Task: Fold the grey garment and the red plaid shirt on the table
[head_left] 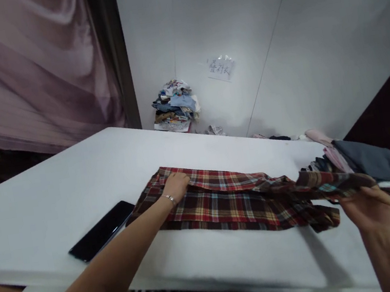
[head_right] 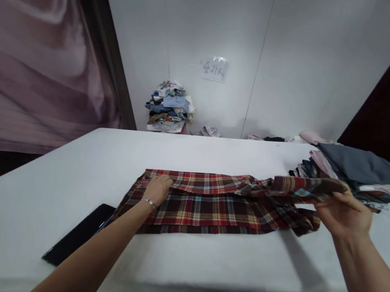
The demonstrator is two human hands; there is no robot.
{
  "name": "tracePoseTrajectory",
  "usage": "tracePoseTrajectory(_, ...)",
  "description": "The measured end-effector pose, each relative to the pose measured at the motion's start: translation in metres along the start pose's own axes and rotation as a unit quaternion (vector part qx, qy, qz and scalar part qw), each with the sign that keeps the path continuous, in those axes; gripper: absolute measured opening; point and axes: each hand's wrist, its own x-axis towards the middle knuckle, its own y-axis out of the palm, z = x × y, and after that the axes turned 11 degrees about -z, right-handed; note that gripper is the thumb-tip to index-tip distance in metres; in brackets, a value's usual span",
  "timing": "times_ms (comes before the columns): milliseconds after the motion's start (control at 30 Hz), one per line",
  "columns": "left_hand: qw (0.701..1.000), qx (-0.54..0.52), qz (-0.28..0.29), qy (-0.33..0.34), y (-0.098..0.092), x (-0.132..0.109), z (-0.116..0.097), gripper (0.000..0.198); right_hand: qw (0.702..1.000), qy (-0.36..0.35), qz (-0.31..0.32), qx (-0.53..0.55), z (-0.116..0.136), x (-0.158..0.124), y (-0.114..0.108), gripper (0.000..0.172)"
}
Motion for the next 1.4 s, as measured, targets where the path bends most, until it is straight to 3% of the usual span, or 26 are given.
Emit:
tracePoseTrajectory(133,0.998,0.000,-0.017,0.057,-0.019,-0.024,0.001,0.023,0.998,0.050,-0.022,0.036,0.001,0.000,-0.028,0.019)
tracePoseTrajectory(233,0.994,-0.032,0.017,0.103,-0.015,-0.050,0.005,0.024,0.998,0.067,0.007,-0.006,-0.007,-0.007,-0.045,0.024)
tracePoseTrajectory(367,0.995,-0.081,0.034,0.048,-0.002,-0.071,0.013,0.031,0.995,0.070,0.047,-0.048,-0.017,-0.015,-0.054,0.030)
tracePoseTrajectory(500,0.986,-0.152,0.059,-0.020,-0.008,-0.067,0.014,0.034,0.990,0.048,0.108,-0.081,-0.008,-0.007,-0.034,0.030)
tracePoseTrajectory(600,0.959,-0.243,0.078,-0.122,-0.019,-0.050,0.006,0.028,0.982,0.039,0.173,-0.061,0.001,0.010,0.007,0.032)
tracePoseTrajectory(667,0.925,-0.321,0.060,-0.195,-0.024,-0.034,-0.005,0.032,0.968,0.045,0.246,-0.033,0.000,0.020,0.050,0.032)
tracePoseTrajectory(733,0.864,-0.427,0.050,-0.262,-0.024,-0.014,-0.019,0.046,0.937,0.060,0.343,-0.001,-0.010,0.021,0.102,0.027)
tracePoseTrajectory(800,0.768,-0.552,0.071,-0.318,-0.020,0.004,-0.033,0.063,0.889,0.091,0.448,-0.013,-0.028,0.014,0.156,0.025)
tracePoseTrajectory(867,0.668,-0.648,0.101,-0.353,-0.014,0.016,-0.043,0.077,0.834,0.125,0.529,-0.093,-0.051,0.002,0.202,0.034)
tracePoseTrajectory(900,0.631,-0.677,0.109,-0.362,-0.010,0.020,-0.046,0.081,0.814,0.132,0.546,-0.148,-0.062,-0.004,0.218,0.037)
tracePoseTrajectory(967,0.586,-0.708,0.111,-0.377,-0.004,0.021,-0.048,0.084,0.819,0.116,0.513,-0.230,-0.084,-0.009,0.234,0.037)
tracePoseTrajectory(1067,0.537,-0.729,0.090,-0.414,0.001,0.013,-0.043,0.069,0.838,0.092,0.444,-0.302,-0.108,0.001,0.215,0.032)
tracePoseTrajectory(1133,0.515,-0.734,0.058,-0.439,0.000,0.006,-0.038,0.053,0.821,0.083,0.421,-0.378,-0.118,0.014,0.183,0.033)
tracePoseTrajectory(1200,0.517,-0.731,0.023,-0.444,-0.003,0.002,-0.033,0.041,0.791,0.075,0.405,-0.452,-0.123,0.027,0.145,0.038)
tracePoseTrajectory(1300,0.575,-0.694,-0.030,-0.432,-0.005,0.002,-0.025,0.040,0.765,0.075,0.399,-0.500,-0.125,0.037,0.093,0.043)
tracePoseTrajectory(1400,0.694,-0.556,-0.108,-0.445,0.001,0.004,-0.013,0.049,0.743,0.078,0.409,-0.523,-0.124,0.039,0.059,0.046)
